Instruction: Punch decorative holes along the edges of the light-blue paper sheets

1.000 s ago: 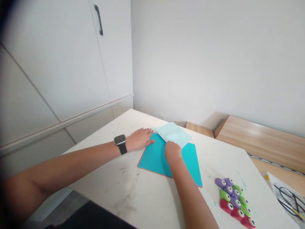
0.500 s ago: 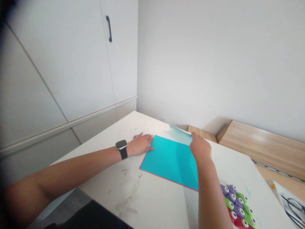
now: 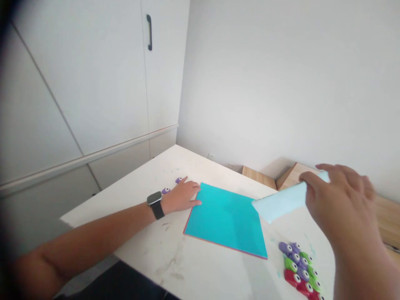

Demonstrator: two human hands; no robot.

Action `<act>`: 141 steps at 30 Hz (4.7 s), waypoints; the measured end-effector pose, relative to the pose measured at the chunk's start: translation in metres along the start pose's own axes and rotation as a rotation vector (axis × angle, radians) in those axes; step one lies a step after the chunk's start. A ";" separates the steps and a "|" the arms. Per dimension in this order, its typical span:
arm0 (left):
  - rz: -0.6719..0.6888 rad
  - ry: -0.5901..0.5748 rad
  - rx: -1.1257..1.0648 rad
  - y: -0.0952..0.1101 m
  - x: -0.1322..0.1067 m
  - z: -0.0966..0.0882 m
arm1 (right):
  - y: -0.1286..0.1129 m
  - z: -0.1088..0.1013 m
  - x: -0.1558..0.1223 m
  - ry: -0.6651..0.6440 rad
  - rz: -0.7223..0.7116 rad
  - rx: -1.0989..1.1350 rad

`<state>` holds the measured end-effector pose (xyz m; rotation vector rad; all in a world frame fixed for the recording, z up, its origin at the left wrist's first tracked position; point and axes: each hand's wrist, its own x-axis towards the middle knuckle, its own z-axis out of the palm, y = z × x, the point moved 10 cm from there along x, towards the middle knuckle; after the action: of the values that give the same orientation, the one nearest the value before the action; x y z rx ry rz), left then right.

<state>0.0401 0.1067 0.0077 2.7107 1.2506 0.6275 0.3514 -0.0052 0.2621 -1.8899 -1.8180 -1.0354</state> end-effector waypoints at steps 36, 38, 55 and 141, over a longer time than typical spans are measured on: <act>-0.361 -0.302 -0.995 -0.010 -0.011 0.057 | -0.265 0.192 -0.032 -0.678 -0.353 1.000; -0.348 -0.268 -0.974 -0.010 -0.008 0.052 | -0.269 0.189 -0.036 -0.681 -0.378 1.053; -0.334 -0.218 -0.879 -0.015 -0.001 0.060 | 0.023 0.201 -0.133 -0.796 0.278 0.138; -0.188 0.067 -0.903 -0.021 0.007 0.018 | -0.266 0.225 -0.060 -0.794 -0.131 1.190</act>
<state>0.0366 0.1276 -0.0113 1.8211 0.8947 0.9638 0.1632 0.1395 0.0009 -1.3897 -2.1337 0.8398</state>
